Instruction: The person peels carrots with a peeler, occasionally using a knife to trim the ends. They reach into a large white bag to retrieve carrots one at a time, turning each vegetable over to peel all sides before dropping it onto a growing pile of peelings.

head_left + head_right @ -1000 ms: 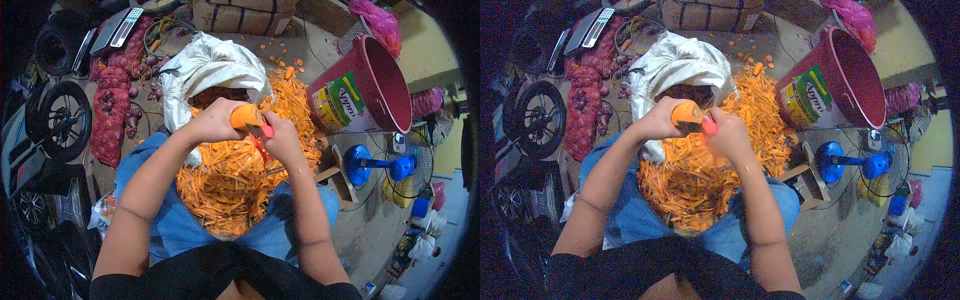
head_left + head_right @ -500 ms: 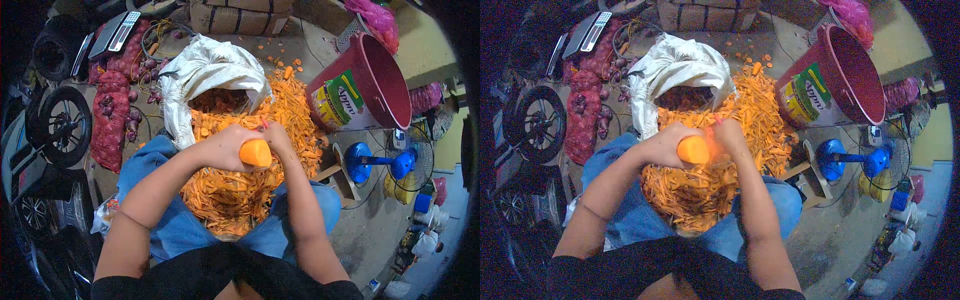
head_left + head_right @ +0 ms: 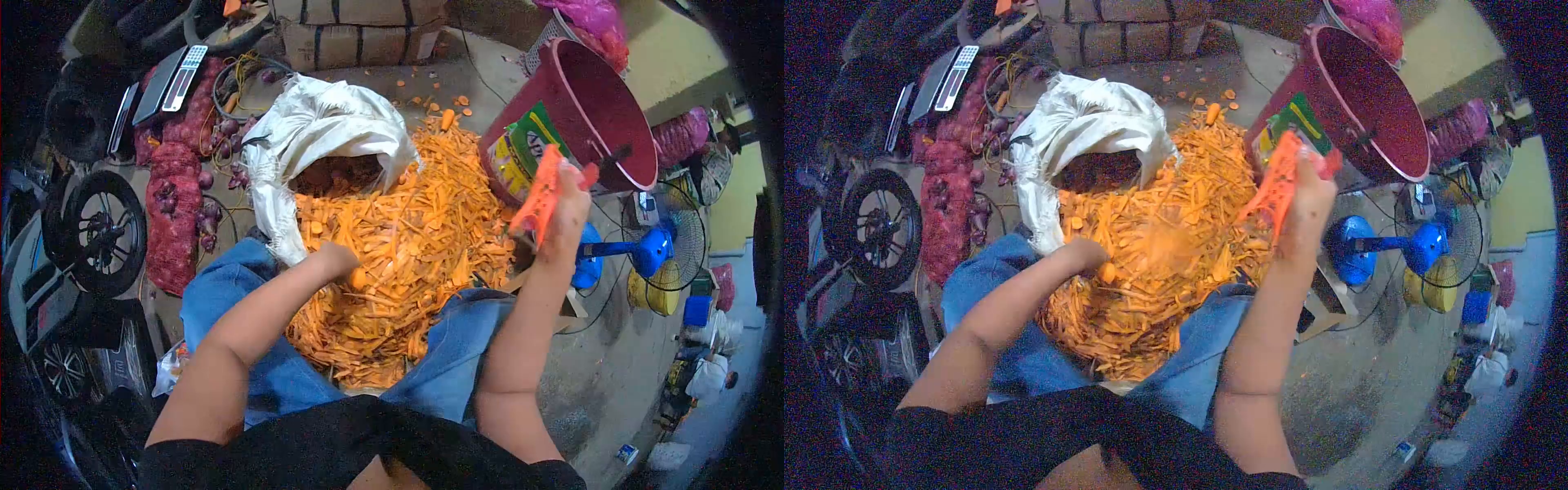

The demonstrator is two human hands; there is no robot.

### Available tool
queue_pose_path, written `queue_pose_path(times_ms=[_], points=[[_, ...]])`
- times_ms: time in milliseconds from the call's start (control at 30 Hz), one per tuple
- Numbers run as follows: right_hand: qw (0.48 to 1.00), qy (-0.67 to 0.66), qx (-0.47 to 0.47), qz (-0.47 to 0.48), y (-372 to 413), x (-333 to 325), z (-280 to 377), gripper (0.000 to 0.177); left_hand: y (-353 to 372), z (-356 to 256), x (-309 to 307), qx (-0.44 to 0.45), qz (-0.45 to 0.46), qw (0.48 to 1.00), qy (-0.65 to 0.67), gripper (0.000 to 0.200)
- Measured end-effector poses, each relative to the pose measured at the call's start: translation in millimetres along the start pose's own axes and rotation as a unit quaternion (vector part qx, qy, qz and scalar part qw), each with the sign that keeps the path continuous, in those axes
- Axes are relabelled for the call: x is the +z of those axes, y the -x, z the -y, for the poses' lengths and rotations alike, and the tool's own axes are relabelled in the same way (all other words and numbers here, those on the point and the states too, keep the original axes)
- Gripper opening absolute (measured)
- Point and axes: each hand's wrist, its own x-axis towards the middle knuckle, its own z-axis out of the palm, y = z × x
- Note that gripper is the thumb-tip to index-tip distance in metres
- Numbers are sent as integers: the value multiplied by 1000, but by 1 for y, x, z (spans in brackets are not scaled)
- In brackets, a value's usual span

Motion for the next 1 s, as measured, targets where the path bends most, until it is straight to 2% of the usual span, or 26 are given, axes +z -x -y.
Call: queue_pose_path(times_ms=[67,133,167,200,233,267,300,333,367,433,533,600,667,700,733,767,800,833,900,967,1000], points=[[986,-123,58,-100,-4,-16,12,21,-45,5,9,60,47,995,-66,24],[977,-165,37,-133,-14,-36,8,19,-16,-15,-59,-35,-28,999,-10,21],[965,-204,23,-162,-16,-42,7,18,0,-23,-98,53,-114,984,-130,20],[964,-206,35,-164,-14,-46,12,19,11,-39,-145,16,-199,975,-98,15],[964,-207,33,-165,-15,-50,12,19,9,-46,-181,75,-336,926,-157,13],[961,-225,18,-161,-16,-53,10,19,33,-63,-221,109,-500,840,-178,15],[958,-241,5,-156,-16,-56,9,19,34,-74,-263,158,-720,630,-244,19],[958,-241,5,-156,-16,-56,10,19,55,-90,-301,156,-827,467,-271,24],[958,-235,23,-165,-16,-54,12,20,81,-104,-326,177,-866,415,-217,23],[957,-228,48,-171,-19,-53,6,20,132,-124,-341,242,-808,532,-76,30],[956,-216,63,-188,-24,-51,4,20,155,-114,-319,215,-805,545,-95,22],[957,-218,74,-180,-21,-51,6,19,108,-84,-296,222,-828,501,-118,21],[957,-217,85,-171,-22,-52,2,18,66,-36,-255,223,-784,568,-114,21],[960,-215,82,-160,-24,-55,-2,17,45,-8,-227,165,-713,676,-85,23],[962,-213,79,-149,-25,-54,-6,17,27,18,-194,107,-651,752,-9,23],[963,-210,82,-147,-22,-48,-4,17,13,45,-167,67,-519,844,121,26],[967,-193,88,-138,-15,-40,3,16,-2,69,-141,19,-457,875,159,25],[971,-175,95,-129,-12,-32,7,16,-31,95,-106,-39,-433,872,227,26],[972,-167,109,-123,-12,-18,3,15,-74,140,-37,-71,-355,893,266,26],[980,-172,74,-70,-8,-2,1,22,-99,169,15,-76,-269,837,470,26],[986,-119,83,-81,-14,-5,-11,21,-113,183,34,-77,-267,835,475,26]])
